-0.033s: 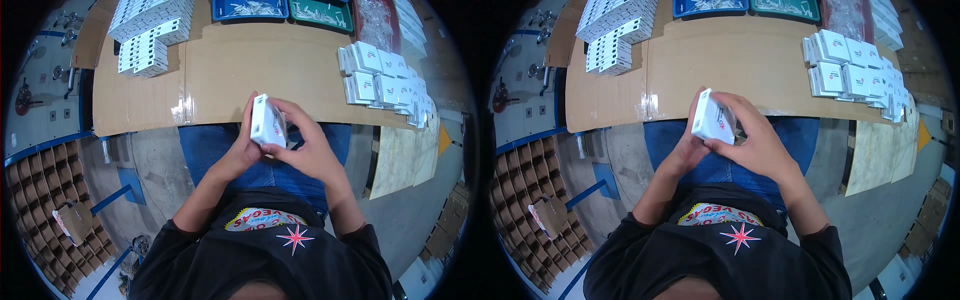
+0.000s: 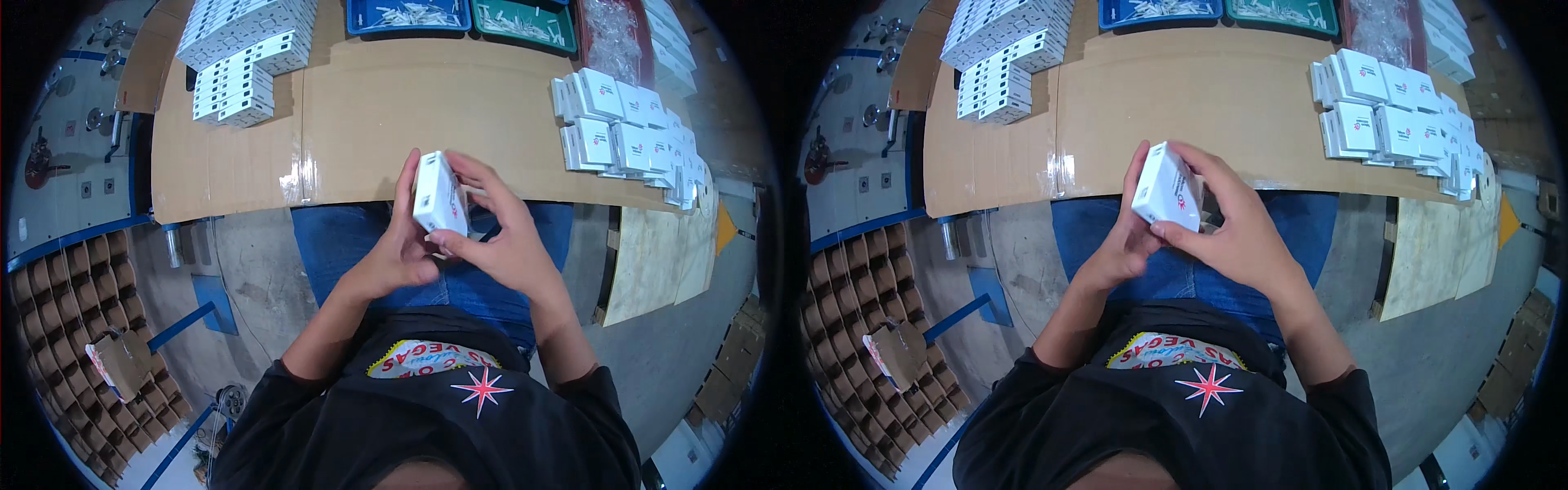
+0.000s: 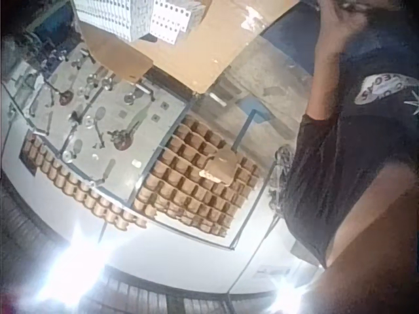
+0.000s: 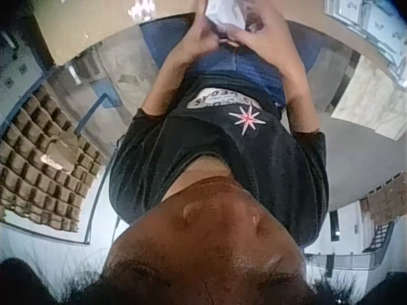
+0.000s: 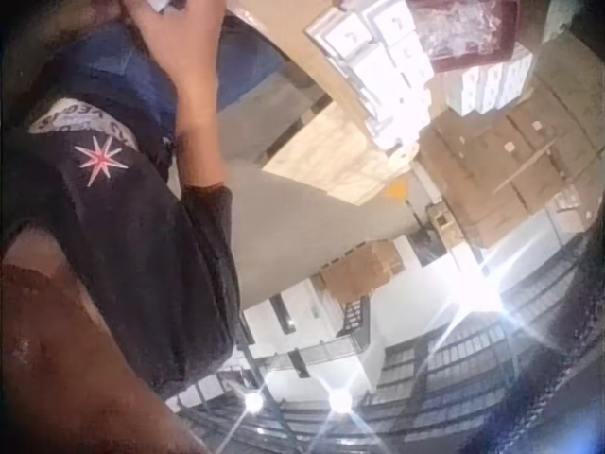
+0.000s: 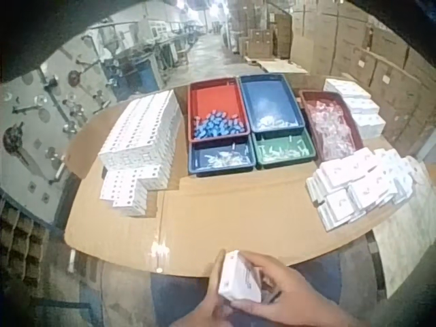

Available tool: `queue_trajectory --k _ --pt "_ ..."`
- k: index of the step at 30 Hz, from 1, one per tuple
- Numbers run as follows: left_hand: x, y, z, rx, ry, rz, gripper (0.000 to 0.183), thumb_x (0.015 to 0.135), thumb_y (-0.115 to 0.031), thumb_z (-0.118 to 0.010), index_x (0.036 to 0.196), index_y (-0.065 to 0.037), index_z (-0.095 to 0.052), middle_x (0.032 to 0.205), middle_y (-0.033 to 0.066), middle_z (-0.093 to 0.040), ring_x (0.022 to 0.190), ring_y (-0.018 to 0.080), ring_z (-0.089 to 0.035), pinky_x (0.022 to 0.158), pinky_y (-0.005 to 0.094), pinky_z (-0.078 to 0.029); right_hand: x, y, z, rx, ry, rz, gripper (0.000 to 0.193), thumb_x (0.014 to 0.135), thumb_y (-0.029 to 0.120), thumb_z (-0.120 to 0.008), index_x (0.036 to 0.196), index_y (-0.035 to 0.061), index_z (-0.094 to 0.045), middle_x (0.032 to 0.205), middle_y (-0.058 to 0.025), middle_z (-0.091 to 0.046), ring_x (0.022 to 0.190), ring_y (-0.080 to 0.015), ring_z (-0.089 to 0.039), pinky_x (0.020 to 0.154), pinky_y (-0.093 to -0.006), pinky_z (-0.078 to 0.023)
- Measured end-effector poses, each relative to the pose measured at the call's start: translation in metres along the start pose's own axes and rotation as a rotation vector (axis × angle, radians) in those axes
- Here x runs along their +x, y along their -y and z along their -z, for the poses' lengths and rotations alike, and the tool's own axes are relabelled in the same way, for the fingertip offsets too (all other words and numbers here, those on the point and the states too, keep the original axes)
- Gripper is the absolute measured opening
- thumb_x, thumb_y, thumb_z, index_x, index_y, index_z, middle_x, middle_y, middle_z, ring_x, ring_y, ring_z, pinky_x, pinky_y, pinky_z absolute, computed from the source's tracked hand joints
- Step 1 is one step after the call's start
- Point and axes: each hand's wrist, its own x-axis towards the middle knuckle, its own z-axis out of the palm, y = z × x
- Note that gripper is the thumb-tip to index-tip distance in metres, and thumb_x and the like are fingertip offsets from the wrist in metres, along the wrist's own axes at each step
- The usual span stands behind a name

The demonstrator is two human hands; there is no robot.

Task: Assembling small white plastic electronic housings by inserting internal components and snapping the casings together.

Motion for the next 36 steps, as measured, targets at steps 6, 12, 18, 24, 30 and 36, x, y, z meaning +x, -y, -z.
queue_trajectory --k 6,12,18,24,30,36 --pt "0.007 0.007 0.001 0.767 0.048 -0.227 0.131 0.069 -0.019 -0.092 0.166 -0.010 -0.005 0.166 0.0233 -0.020 0.152 0.0386 -0.030 0.117 0.0471 -0.039 -0.003 0.004 -0.011 0.175 -0.101 -0.223 0.068 0.088 0.025 -0.083 0.145 0.0066 -0.052 0.138 -0.0197 -0.059 0.122 -0.0268 -0.063 0.096 -0.0401 -0.056" --pt "0.009 0.025 0.015 0.936 -0.040 -0.509 0.101 0.075 -0.011 -0.080 0.160 -0.002 -0.026 0.164 0.0214 -0.032 0.148 0.0351 -0.041 0.119 0.0461 -0.036 -0.004 0.007 -0.022 0.259 -0.134 -0.276 0.060 0.092 0.026 -0.079 0.142 0.0038 -0.055 0.112 -0.0175 -0.072 0.102 -0.0268 -0.072 0.088 -0.0368 -0.058" --pt "0.003 0.020 0.018 0.987 -0.084 -0.631 0.080 0.074 -0.011 -0.078 0.145 -0.001 -0.045 0.139 0.0208 -0.052 0.131 0.0349 -0.054 0.112 0.0441 -0.043 -0.001 0.007 -0.010 0.442 -0.055 -0.432 0.036 0.098 0.020 -0.069 0.126 -0.0028 -0.067 0.102 -0.0096 -0.073 0.092 -0.0137 -0.068 0.080 -0.0296 -0.057" --pt "0.000 0.008 0.011 0.983 -0.045 -0.641 0.085 0.067 -0.014 -0.087 0.142 -0.003 -0.048 0.133 0.0180 -0.055 0.124 0.0338 -0.055 0.105 0.0422 -0.047 0.000 0.003 -0.005 0.483 0.028 -0.442 0.029 0.099 0.013 -0.065 0.122 -0.0043 -0.069 0.097 -0.0038 -0.072 0.082 -0.0070 -0.062 0.073 -0.0241 -0.051" --pt "0.000 0.017 0.012 0.869 -0.028 -0.555 0.081 0.065 -0.014 -0.088 0.136 -0.003 -0.050 0.130 0.0163 -0.056 0.122 0.0338 -0.055 0.105 0.0424 -0.045 0.003 0.001 -0.007 0.543 0.017 -0.407 0.027 0.097 0.010 -0.064 0.119 -0.0048 -0.068 0.095 -0.0027 -0.071 0.083 -0.0065 -0.063 0.075 -0.0236 -0.051" --pt "0.002 0.022 0.012 0.836 0.007 -0.537 0.080 0.067 -0.012 -0.087 0.136 -0.005 -0.049 0.129 0.0154 -0.056 0.121 0.0349 -0.054 0.106 0.0438 -0.043 0.006 0.000 -0.002 0.510 0.065 -0.453 0.028 0.094 0.010 -0.061 0.116 -0.0069 -0.067 0.094 -0.0054 -0.071 0.083 -0.0074 -0.065 0.074 -0.0244 -0.052"
